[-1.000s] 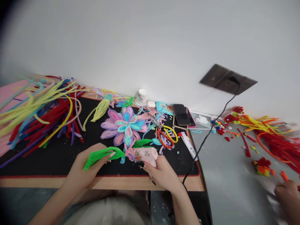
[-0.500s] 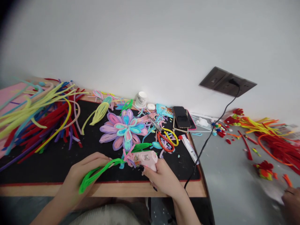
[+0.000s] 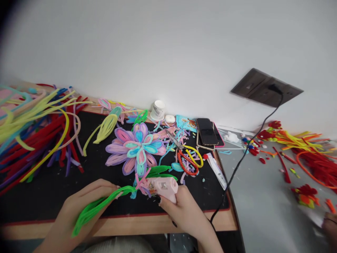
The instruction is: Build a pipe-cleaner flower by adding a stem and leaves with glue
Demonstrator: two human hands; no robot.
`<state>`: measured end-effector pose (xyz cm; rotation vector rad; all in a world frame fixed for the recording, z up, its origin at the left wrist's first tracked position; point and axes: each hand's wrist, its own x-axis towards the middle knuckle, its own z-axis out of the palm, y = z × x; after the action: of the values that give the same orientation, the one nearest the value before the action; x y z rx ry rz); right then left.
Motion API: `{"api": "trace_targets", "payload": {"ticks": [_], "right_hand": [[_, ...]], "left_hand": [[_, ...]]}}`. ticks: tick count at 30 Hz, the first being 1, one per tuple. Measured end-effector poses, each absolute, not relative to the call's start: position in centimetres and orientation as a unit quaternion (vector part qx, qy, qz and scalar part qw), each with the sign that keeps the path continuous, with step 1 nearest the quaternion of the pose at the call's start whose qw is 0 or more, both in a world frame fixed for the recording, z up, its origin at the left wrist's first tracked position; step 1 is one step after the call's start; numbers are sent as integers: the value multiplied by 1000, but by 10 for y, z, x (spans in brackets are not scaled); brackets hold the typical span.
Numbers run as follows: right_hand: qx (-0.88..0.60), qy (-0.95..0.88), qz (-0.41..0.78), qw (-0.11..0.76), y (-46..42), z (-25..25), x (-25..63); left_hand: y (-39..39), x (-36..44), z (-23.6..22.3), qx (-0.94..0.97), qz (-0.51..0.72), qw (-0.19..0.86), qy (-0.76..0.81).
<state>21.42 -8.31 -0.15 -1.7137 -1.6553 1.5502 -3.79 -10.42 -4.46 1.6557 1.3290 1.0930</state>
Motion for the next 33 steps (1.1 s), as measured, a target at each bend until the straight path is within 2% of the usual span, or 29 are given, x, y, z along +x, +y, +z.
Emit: {"api": "trace_targets", "payload": {"ticks": [6,12,22,28,33], "right_hand": [[-595,-553,562,156,-86,-4,218],[-571,-486,621,227,-95,-21,229],[-571,-480,611,263,-97,-21,226],[-571,-516,609,193,-91,-11,215],[-581,-532,590,178,-90,-8,210]], "left_hand": [[-95,-43,-39,678,398,368,496],[-92,-36,-42,613,402,365,574],[-83,-29,-45,526,396,402,636],[-81,-28,-44,518,395,409,639],[-79,-27,-41,515,390,418,639]]}}
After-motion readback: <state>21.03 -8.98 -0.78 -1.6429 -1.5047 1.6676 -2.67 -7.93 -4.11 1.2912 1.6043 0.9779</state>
